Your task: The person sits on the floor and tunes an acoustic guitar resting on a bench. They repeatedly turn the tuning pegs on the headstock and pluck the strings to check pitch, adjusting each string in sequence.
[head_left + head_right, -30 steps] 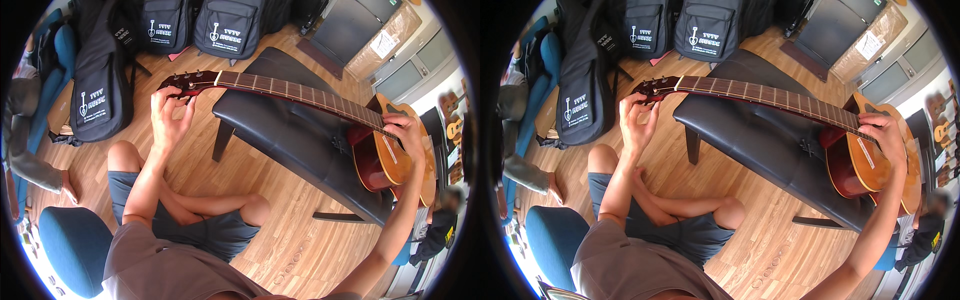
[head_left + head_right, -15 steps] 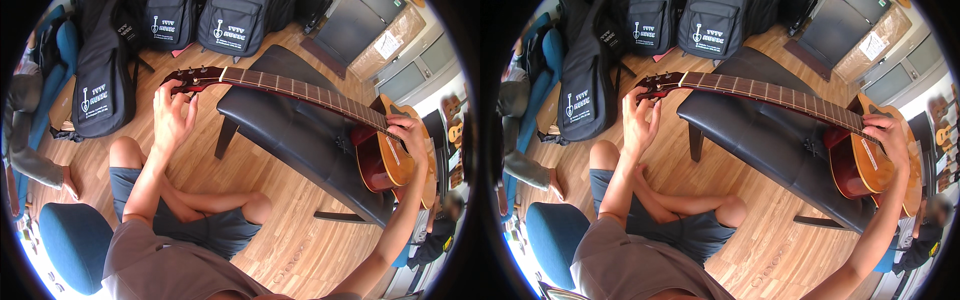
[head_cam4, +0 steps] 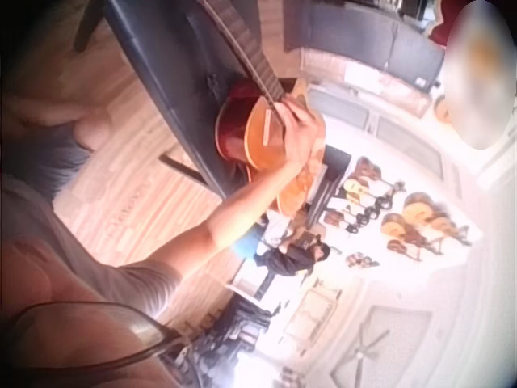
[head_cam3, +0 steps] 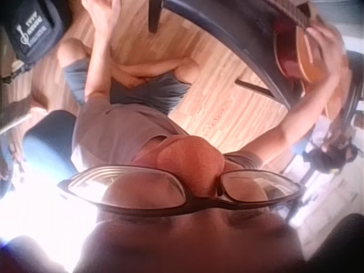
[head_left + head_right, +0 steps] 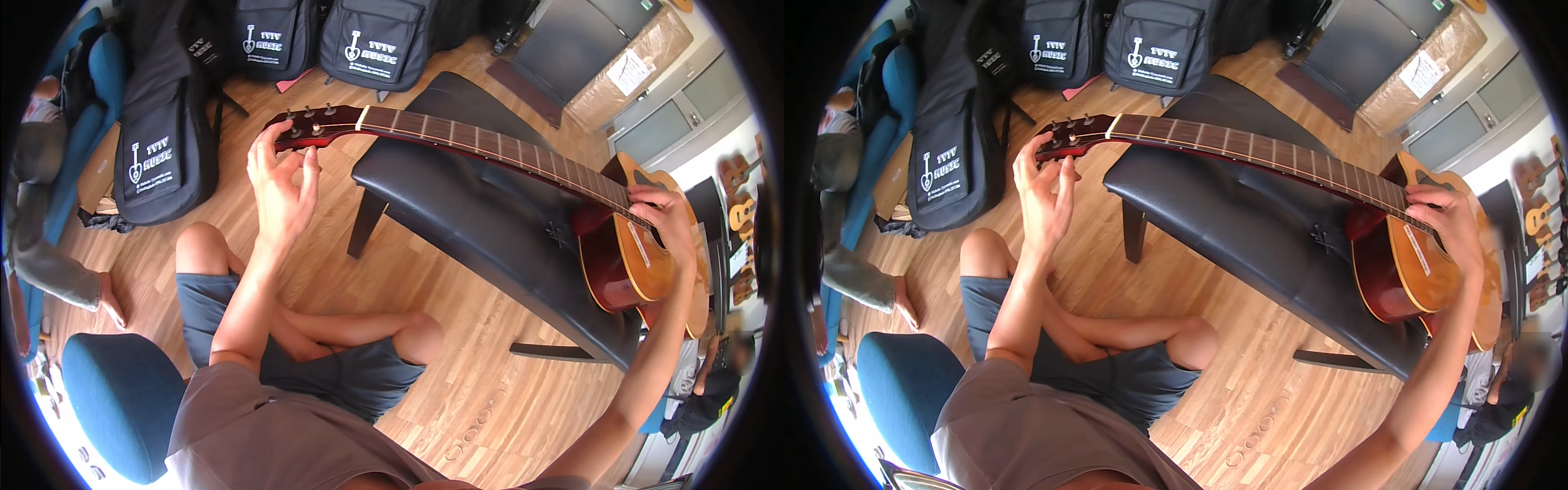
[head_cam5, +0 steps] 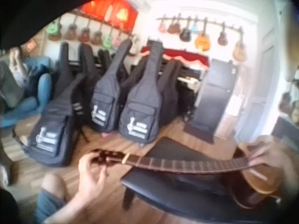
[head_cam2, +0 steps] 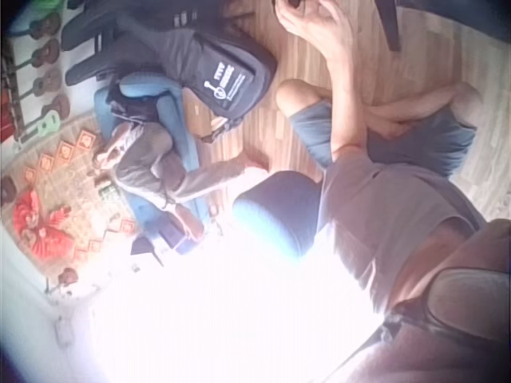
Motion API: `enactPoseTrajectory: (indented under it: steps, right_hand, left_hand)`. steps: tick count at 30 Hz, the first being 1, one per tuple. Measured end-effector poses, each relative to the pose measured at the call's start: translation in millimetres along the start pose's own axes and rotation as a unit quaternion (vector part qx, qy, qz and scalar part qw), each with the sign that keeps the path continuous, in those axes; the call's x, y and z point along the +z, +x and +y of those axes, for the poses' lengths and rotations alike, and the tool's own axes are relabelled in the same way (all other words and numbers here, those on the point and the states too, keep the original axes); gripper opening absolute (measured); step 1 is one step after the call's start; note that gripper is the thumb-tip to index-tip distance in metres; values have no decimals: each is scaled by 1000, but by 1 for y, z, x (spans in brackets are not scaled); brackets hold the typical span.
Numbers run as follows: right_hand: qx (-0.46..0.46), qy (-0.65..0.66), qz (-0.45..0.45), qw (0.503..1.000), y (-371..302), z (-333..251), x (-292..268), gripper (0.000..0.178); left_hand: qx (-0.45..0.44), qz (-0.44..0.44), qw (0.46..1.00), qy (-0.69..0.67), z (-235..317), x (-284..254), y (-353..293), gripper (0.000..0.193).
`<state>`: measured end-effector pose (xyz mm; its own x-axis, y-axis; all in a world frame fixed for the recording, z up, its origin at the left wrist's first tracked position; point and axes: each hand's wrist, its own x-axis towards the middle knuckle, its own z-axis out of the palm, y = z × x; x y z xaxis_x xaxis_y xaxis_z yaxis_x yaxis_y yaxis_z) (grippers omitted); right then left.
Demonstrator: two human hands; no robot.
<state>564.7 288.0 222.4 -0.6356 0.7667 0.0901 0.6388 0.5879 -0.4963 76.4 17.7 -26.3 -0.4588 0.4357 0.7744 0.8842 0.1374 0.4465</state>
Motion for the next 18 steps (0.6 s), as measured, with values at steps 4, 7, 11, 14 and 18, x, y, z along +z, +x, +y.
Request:
enactPoseTrajectory:
  steps: [4, 7, 11, 14, 18]
  right_hand:
    - [10, -25, 4, 1000, -4, -7, -3, 26]
    - [9, -5, -2, 1000, 3, -4, 0, 28]
    - [13, -1, 3, 1000, 3, -5, 1, 28]
    - [32, -6, 12, 999, 1, -6, -2, 27]
    - [29, 53, -5, 998, -2, -5, -4, 26]
  left_hand:
    - [-96, 21, 984, -147, -4, 13, -4, 27]
    - [-109, 8, 983, -149, -15, 16, -9, 34]
    - [-33, -7, 998, -45, -7, 11, -8, 42]
    - [-48, -18, 997, -55, -7, 13, -8, 42]
    - [-51, -13, 998, -44, -18, 19, -11, 43]
